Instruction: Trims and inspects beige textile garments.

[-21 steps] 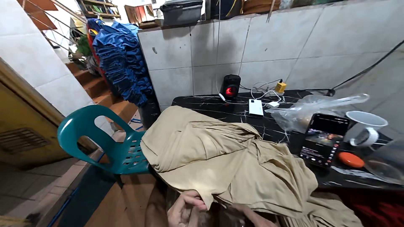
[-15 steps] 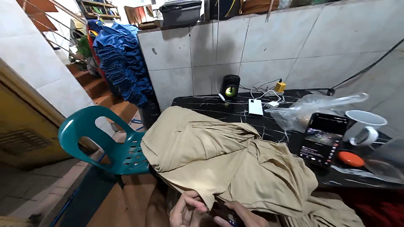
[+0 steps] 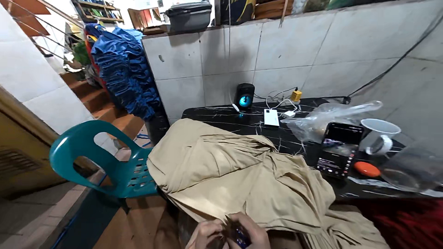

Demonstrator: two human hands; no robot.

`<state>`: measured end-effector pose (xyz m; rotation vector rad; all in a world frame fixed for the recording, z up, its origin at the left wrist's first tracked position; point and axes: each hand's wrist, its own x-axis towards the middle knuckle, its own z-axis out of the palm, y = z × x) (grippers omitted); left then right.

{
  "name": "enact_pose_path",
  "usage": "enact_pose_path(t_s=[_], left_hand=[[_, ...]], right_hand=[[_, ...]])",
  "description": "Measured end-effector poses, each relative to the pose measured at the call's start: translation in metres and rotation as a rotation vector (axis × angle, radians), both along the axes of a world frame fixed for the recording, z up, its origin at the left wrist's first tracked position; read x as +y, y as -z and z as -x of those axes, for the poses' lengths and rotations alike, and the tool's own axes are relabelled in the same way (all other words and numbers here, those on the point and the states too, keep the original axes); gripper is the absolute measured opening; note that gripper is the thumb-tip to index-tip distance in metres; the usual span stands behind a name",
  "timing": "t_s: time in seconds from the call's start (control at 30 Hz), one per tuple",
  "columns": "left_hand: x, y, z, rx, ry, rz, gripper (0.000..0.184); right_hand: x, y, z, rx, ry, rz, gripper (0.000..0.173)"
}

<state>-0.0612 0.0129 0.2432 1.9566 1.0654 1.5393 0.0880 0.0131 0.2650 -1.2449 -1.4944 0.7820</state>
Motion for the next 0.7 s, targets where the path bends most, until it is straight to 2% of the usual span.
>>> enact_pose_path(t_s=[0.07,0.2,0.33,0.53,0.6,0.7], left_hand=[[0.000,0.002,0.000,0.015,-0.100,-0.011,0.035],[0.003,0.006,-0.001,0.176,-0.310,-0.144,0.016],[0.003,0.012,-0.003,0.088,-0.254,-0.229,0.005],[-0.003,0.006,0.002,-0.101,-0.130,-0.104,0.007],[-0.003,0.006,0.004,-0.049,-0.162,-0.093,0.005],[-0.006,0.007,0.005,0.112,-0.242,-0.108,0.013]], right_hand=[[-0.001,0.001,0.001,0.138,-0.040,0.068,0.013],[-0.002,0.001,0.001,0.507,-0.134,0.224,0.012],[-0.004,0.004,0.001,0.705,-0.151,0.363,0.012],[-0.004,0.011,0.006,0.656,-0.098,0.283,0.010],[-0.004,0.010,0.007,0.643,-0.099,0.272,0.009],[-0.005,0.007,0.006,0.590,-0.115,0.230,0.013]])
